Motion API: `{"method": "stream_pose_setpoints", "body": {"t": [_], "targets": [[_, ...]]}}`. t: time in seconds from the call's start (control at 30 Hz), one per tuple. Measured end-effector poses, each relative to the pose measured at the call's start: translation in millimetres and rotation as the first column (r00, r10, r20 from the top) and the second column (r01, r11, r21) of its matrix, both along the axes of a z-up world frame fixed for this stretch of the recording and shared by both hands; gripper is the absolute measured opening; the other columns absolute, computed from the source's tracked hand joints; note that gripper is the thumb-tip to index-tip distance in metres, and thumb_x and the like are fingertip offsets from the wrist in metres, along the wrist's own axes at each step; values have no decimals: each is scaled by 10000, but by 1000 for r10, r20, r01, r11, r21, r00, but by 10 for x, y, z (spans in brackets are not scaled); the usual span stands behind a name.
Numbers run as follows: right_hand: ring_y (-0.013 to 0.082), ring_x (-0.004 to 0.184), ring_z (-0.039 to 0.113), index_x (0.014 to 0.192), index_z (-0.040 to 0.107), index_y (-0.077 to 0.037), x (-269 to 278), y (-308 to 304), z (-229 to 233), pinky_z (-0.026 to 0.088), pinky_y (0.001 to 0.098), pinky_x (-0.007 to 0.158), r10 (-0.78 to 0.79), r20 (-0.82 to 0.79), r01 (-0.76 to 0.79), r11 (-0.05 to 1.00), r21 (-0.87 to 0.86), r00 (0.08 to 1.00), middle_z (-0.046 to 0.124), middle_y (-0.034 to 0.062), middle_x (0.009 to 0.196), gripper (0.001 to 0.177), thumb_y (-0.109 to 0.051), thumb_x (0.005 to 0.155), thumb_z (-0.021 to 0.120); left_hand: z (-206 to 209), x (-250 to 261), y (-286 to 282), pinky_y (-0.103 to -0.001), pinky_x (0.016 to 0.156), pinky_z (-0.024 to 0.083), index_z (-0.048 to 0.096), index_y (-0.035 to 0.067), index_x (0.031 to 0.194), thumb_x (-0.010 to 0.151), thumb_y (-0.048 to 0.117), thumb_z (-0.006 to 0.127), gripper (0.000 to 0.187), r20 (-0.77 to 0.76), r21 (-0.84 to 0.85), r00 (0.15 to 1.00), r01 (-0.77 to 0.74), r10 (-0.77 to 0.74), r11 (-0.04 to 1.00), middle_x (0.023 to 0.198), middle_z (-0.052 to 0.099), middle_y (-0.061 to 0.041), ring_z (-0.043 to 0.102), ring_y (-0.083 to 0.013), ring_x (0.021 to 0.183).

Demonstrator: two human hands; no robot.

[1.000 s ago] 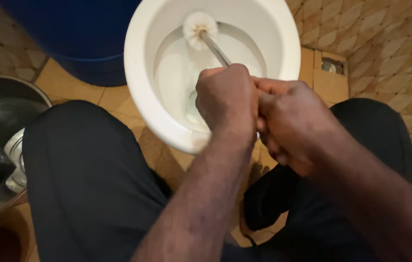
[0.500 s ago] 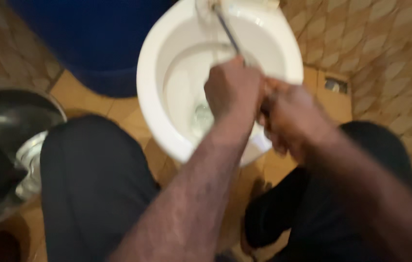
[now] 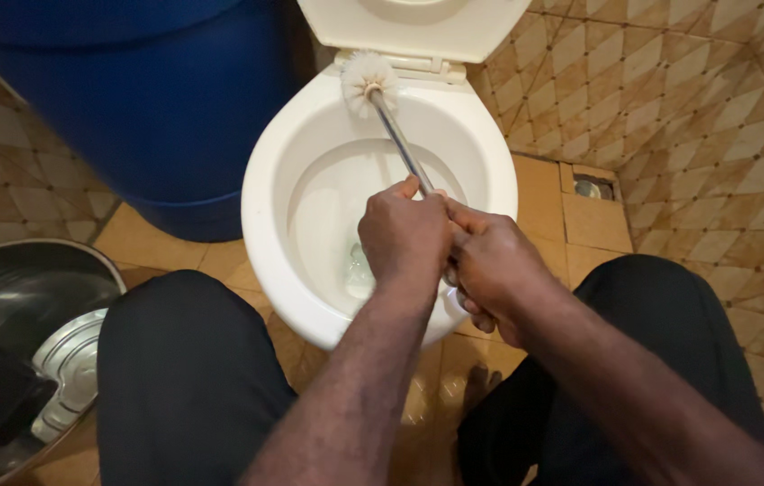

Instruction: The person squats in front of a toilet, picks up a bottle of Nivea Men Cool Kick lotion, and pours it into the toilet bowl. They then use a toilet brush to scrub the inside of the bowl, mixing the lotion with the water.

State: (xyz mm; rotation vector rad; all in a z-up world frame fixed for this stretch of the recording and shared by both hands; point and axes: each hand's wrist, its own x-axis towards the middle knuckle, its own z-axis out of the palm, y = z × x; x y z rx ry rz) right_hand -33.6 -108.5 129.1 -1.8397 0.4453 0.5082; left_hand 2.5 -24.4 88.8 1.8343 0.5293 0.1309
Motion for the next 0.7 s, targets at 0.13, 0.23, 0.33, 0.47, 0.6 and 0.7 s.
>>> {"method": "stream_pose_setpoints", "body": {"t": [0.13, 0.23, 0.33, 0.47, 0.6, 0.7], "targets": [[108, 392, 337, 1546, 447, -352, -119, -39, 63, 311, 298, 308, -67, -11, 66, 995, -77, 998, 470, 1, 634, 475, -281, 1080, 392, -1, 10, -141, -386, 786, 625, 733, 106, 1227, 839, 166, 692, 395, -131, -74, 985, 106, -115, 992, 1024, 772, -192, 787, -307, 874], [114, 379, 306, 1531, 494, -383, -203, -181, 31, 266, 286, 305, -175, -40, 177, 983, 42, 984, 428, 7, 594, 470, -330, 1072, 407, -46, -63, -337, -390, 794, 602, 746, 87, 1183, 826, 193, 730, 373, -74, 35, 981, 180, -178, 983, 1012, 765, -210, 767, -327, 882], [143, 357, 325, 1471, 551, -366, -91, -90, -40, 269, 305, 299, -91, -53, 91, 996, 1, 994, 396, 40, 558, 431, -351, 1064, 410, -21, -46, -168, -407, 764, 626, 739, 106, 1156, 832, 186, 695, 336, -100, -2, 990, 100, -99, 995, 995, 774, -191, 800, -327, 837], [105, 365, 284, 1373, 661, -90, 160, 155, -115, 234, 286, 291, 113, 29, -116, 985, 125, 993, 421, -8, 600, 460, -320, 1088, 383, 37, 90, 241, -438, 826, 580, 809, 89, 1021, 816, 199, 713, 252, -68, 100, 997, -37, 44, 994, 964, 773, -221, 744, -371, 897], [104, 366, 300, 1431, 621, -271, 57, -50, -165, 258, 295, 296, -85, 29, 82, 992, 94, 996, 427, -10, 595, 426, -286, 1074, 390, -7, 172, -2, -433, 887, 556, 822, 89, 1033, 867, 177, 670, 242, -44, 275, 982, 188, -183, 943, 1030, 762, -211, 724, -372, 965], [121, 356, 306, 1467, 572, -337, -122, -162, -188, 268, 309, 292, -142, 28, 139, 987, 83, 989, 446, 6, 585, 445, -268, 1052, 427, -146, 32, -224, -391, 885, 554, 753, 81, 1164, 790, 168, 739, 384, -34, 61, 991, 133, -132, 989, 1078, 749, -206, 725, -338, 998]]}}
